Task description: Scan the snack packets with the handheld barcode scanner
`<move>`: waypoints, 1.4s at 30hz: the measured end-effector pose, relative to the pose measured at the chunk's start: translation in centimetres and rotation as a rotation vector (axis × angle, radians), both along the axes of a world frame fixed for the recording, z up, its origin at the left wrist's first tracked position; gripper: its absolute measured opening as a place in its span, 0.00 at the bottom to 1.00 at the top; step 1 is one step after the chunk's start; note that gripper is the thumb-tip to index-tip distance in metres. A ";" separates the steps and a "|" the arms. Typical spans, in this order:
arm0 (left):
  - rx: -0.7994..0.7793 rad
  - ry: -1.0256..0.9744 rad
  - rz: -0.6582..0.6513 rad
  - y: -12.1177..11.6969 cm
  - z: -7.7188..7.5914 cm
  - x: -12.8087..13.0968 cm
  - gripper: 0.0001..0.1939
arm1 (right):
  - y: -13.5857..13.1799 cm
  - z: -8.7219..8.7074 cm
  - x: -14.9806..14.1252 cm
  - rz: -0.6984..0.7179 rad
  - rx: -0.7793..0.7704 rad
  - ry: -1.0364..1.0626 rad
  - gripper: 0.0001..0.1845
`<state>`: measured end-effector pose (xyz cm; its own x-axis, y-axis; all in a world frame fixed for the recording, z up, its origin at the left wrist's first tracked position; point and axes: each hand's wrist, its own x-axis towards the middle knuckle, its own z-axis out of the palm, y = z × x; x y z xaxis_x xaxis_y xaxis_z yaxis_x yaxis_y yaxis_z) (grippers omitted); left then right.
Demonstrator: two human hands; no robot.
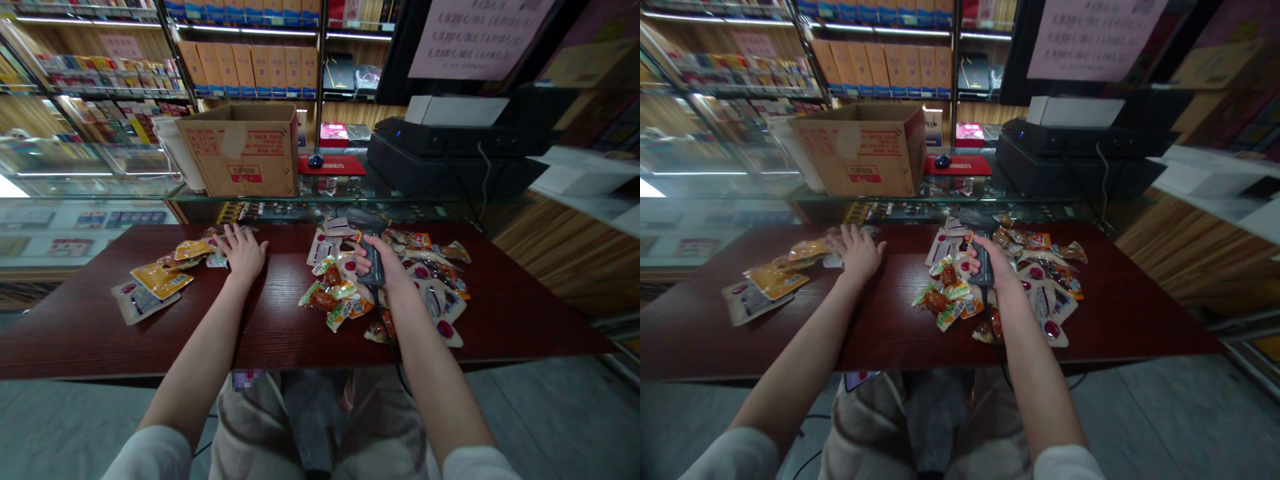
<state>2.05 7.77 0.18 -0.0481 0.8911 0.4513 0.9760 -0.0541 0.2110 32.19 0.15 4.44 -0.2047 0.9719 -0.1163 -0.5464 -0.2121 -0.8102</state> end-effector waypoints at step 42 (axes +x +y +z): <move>-0.203 -1.006 -0.520 -1.5 0.9 -1.2 0.27 | -1.5 0.0 -2.4 0.174 0.071 -0.266 0.18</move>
<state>0.86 6.26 1.03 0.0897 0.9606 0.2630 0.2306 -0.2769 0.9328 29.74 -1.33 4.40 -0.3402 0.9325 -0.1216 -0.2737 -0.2219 -0.9359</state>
